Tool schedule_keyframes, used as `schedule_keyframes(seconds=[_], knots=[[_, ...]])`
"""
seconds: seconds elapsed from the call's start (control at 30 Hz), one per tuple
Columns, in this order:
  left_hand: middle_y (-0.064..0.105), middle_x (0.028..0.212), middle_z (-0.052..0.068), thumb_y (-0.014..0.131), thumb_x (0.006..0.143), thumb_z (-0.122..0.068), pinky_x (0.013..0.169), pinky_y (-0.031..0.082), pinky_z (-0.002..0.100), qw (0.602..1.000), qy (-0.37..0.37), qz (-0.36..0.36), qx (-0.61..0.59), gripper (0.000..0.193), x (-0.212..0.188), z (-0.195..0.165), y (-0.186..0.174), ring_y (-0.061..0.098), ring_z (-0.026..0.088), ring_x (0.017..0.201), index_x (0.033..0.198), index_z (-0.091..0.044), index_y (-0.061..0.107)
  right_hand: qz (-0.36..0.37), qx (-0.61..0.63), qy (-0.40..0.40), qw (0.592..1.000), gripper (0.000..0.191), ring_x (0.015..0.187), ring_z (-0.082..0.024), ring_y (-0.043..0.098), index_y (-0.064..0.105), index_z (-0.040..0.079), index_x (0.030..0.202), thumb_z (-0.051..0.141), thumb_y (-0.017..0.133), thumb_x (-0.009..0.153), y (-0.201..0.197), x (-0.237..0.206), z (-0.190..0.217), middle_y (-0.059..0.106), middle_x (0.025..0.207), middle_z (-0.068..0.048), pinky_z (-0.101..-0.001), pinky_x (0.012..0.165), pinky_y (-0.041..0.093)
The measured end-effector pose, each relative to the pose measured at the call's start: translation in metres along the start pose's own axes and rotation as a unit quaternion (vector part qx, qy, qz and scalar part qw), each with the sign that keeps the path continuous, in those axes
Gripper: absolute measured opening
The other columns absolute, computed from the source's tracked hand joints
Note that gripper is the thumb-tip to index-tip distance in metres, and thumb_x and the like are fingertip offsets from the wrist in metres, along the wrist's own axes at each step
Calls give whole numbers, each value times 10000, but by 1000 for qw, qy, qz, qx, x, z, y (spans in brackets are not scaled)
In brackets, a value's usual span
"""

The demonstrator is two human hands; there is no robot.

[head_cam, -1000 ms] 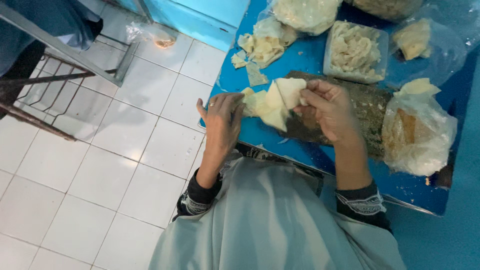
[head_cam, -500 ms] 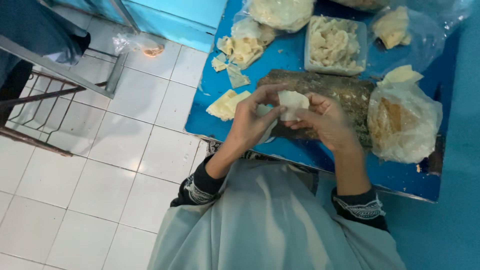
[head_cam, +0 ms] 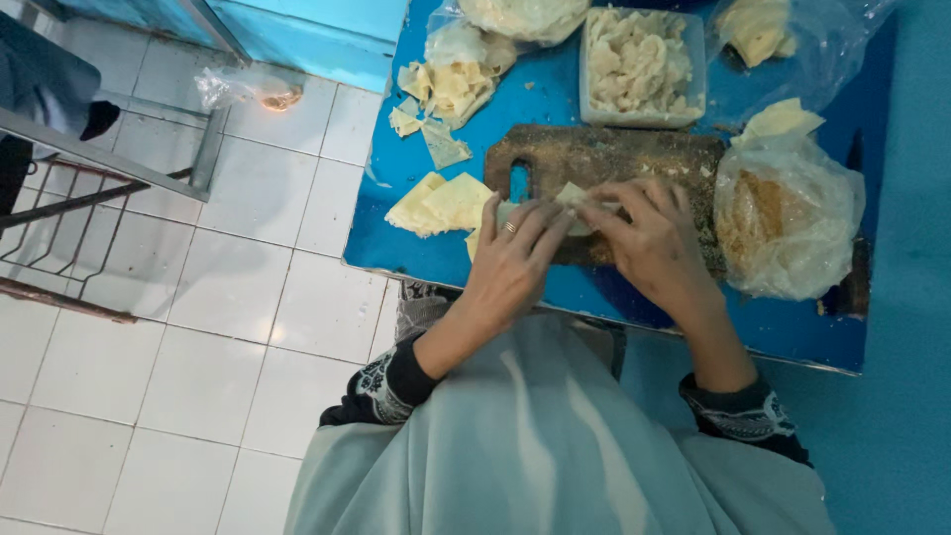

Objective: The person sits on the floor at a low blue table and rolls flat cracker sheets by hand into tight cylindrical rolls, placing each finished roll into a plastic bag beside the cutting board. They take new flat sheets one at a time from a pile and continue rolling throughout the clip.

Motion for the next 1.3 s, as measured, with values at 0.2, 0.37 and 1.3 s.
schedule_keyframes(seconds=[0.2,0.37,1.3], knots=[[594,1351,111,660,967,-482,1176,252,674,998,-7,17,66,562,-6,-6,11,510,275,1354,1293,-25,647,52,156,28,986,285,1147,-236,618,768,171,1168,71,704,909,-5,-6,-35,693,1279,8,-455,997,481],[591,1328,116,665,937,-589,1171,229,682,997,1,10,76,660,-9,-7,6,500,287,1361,1275,-22,652,-22,-34,122,992,294,1163,-345,470,783,117,1260,195,830,981,3,23,-93,529,1319,-157,-470,938,432],[577,1371,92,715,937,-551,1170,180,736,999,-12,4,52,527,-12,-2,5,515,280,1365,1252,-131,673,26,-133,1,991,492,1253,-328,484,680,218,1396,19,661,946,-2,-14,-2,498,1412,-122,-554,1098,382]])
Point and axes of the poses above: each hand's wrist, its own x-axis towards the middle knuckle, its own y-axis out of the palm, z = x × y, the point moved 1 cm from there along x, towards the middle knuckle
